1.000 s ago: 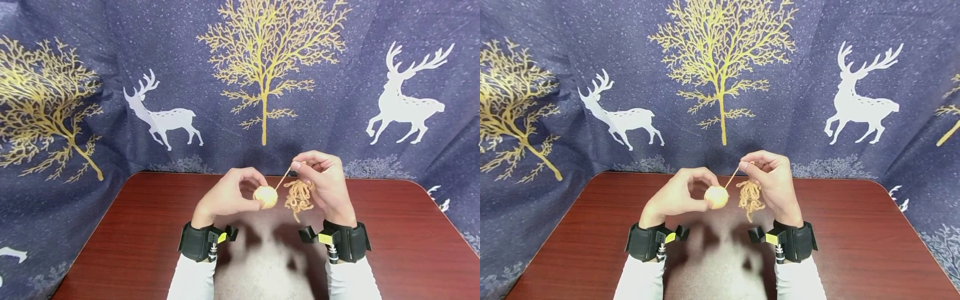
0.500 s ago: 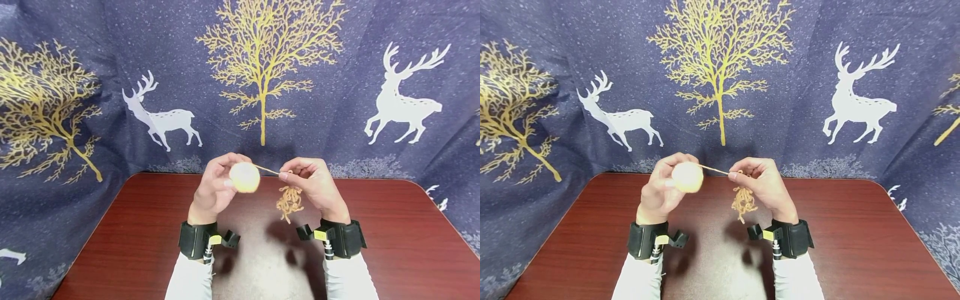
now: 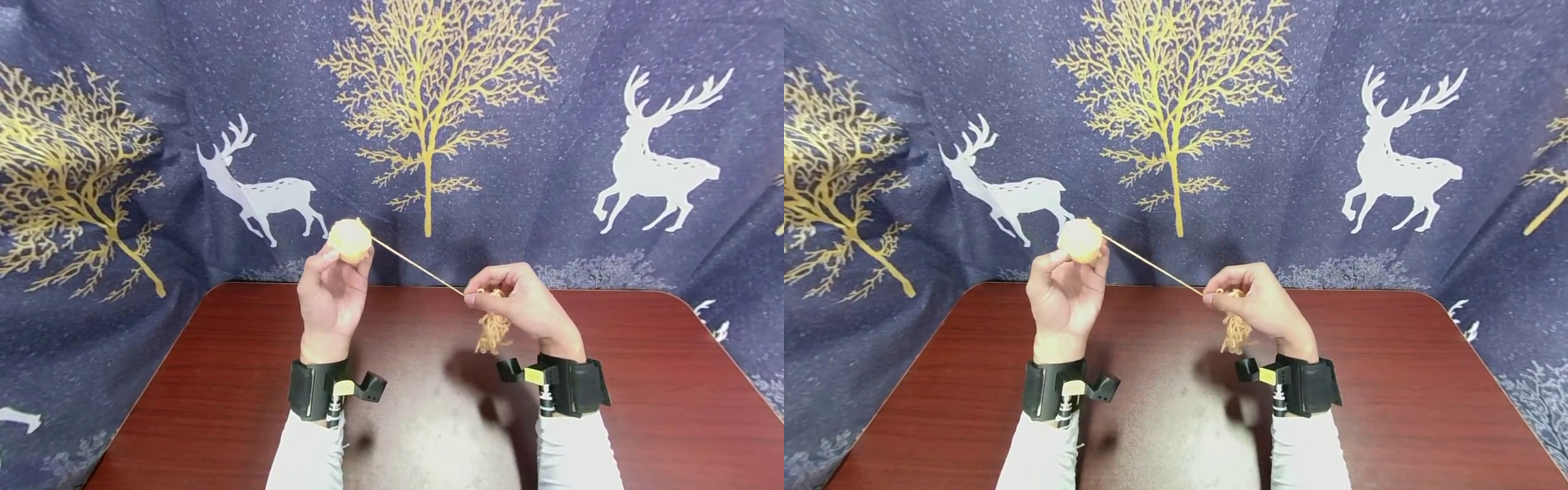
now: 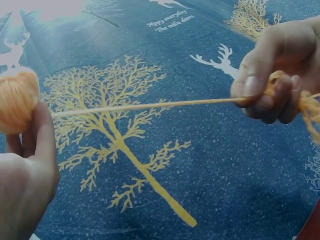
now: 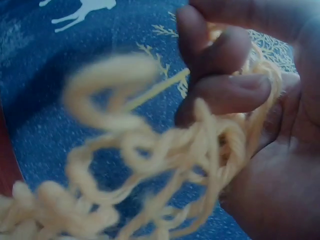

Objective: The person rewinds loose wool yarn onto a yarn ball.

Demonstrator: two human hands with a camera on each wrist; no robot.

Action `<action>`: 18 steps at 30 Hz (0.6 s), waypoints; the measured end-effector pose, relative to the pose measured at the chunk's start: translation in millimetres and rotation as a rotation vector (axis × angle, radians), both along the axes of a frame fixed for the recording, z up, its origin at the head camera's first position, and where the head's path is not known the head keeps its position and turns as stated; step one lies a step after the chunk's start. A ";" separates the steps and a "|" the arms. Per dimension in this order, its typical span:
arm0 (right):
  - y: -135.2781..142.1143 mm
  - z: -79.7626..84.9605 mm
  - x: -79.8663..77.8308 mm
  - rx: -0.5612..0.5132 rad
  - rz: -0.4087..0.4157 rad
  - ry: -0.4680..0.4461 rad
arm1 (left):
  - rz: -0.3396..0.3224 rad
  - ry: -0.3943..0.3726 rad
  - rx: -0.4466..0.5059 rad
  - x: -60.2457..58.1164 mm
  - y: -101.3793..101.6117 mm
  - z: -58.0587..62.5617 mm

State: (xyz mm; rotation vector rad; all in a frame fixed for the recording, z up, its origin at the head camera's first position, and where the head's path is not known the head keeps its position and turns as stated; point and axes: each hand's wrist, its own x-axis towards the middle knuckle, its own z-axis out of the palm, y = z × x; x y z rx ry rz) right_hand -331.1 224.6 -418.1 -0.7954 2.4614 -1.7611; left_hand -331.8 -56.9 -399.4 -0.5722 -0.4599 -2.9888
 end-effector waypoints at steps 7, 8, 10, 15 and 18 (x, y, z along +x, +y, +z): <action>7.7 0.4 -0.6 0.057 -0.019 0.023 | 0.064 -0.084 0.057 -2.5 -8.1 1.6; 9.4 0.1 -0.8 0.063 -0.040 0.022 | 0.073 -0.086 0.061 -2.5 -9.1 2.0; 14.0 -1.1 -1.8 0.086 -0.085 0.017 | 0.094 -0.089 0.063 -3.0 -10.8 2.2; 32.5 -6.5 -2.4 0.180 -0.181 -0.014 | 0.142 -0.094 0.056 -3.3 -12.2 3.3; 47.5 -10.9 -1.4 0.238 -0.203 -0.107 | 0.150 -0.094 0.067 -3.1 -14.1 3.5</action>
